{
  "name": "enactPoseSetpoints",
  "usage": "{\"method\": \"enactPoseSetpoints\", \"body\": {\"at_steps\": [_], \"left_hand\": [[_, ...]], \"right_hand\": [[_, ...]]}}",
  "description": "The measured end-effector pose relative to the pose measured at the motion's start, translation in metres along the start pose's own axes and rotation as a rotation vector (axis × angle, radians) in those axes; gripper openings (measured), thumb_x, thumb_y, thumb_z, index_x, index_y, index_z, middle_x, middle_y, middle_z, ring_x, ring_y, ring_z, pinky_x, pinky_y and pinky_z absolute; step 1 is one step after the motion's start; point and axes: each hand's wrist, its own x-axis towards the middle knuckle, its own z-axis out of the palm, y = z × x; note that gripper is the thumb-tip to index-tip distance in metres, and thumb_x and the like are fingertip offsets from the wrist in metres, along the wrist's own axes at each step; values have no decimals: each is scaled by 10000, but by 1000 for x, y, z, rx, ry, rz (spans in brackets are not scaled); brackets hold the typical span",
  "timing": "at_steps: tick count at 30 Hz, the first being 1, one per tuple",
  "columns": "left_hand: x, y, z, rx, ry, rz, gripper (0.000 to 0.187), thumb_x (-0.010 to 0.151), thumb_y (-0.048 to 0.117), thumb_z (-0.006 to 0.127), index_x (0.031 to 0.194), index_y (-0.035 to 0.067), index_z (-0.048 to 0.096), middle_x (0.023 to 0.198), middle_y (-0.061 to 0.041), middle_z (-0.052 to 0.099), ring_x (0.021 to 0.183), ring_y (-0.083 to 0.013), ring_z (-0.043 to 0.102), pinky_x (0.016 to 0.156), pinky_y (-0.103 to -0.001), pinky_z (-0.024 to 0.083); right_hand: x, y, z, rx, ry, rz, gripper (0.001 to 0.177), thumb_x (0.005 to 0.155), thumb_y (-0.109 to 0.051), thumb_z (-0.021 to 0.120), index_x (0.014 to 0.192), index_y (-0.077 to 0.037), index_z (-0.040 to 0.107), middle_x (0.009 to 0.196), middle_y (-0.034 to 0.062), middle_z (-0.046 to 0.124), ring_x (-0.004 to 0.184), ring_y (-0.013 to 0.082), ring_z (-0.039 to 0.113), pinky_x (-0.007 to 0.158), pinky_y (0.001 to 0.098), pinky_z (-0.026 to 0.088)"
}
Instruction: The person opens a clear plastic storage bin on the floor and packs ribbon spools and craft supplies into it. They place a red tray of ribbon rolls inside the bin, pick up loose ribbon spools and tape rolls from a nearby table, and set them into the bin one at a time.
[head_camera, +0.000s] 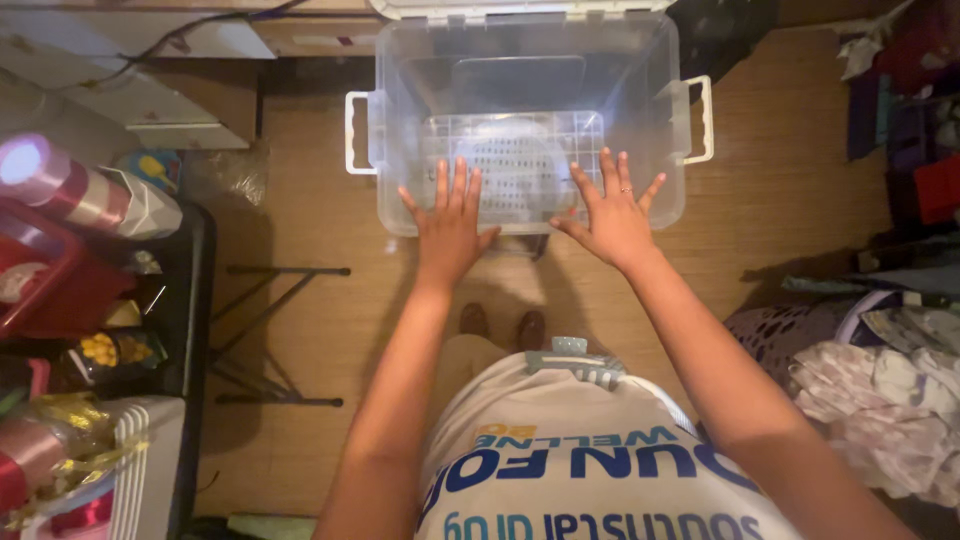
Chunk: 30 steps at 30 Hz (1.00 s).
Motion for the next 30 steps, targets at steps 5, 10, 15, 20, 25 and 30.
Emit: {"method": "enactPoseSetpoints", "body": {"at_steps": [5,10,15,20,25,30], "left_hand": [[11,-4,-7,-23,-147,-58,1033,802,594,759,1618,169,290,1708,-69,183,1588,-280,99,1102,-860,-23],[4,-12,-3,-24,-267,-85,1006,842,614,684,1628,177,235,1721,-51,115,1588,-272,42,1106,-840,-45],[7,-19,-4,-34,-336,-100,990,867,606,650,1641,189,196,1725,-40,81,1588,-262,7,1108,-831,-64],[14,-19,-7,-27,-387,-77,991,882,630,628,1643,192,171,1732,-31,55,1590,-256,-17,1123,-820,-76],[23,-15,-11,-16,-491,-94,985,899,661,569,1647,222,102,1729,-9,-4,1583,-236,-63,1117,-810,-88],[28,-13,-14,10,-557,-99,980,906,681,521,1646,239,55,1726,8,-45,1575,-192,-90,1127,-795,-96]], "right_hand": [[6,-2,12,-30,3,-2,920,822,-742,612,1573,-247,413,1674,238,178,1547,463,107,1053,852,-63],[8,-6,27,-28,-4,-4,934,820,-746,606,1575,-237,397,1675,240,178,1550,448,115,1052,852,-61],[10,-11,31,-38,-30,7,940,816,-752,608,1573,-237,395,1670,246,169,1548,448,114,1049,846,-68],[11,-9,33,-49,-26,17,936,823,-756,601,1577,-239,399,1673,242,178,1554,448,117,1057,849,-72],[15,-5,35,-50,-15,2,939,830,-756,599,1586,-242,386,1676,252,161,1552,458,99,1050,853,-79],[15,-7,32,-33,16,-15,954,824,-765,591,1592,-241,377,1678,270,133,1552,474,67,1042,850,-85]]}}
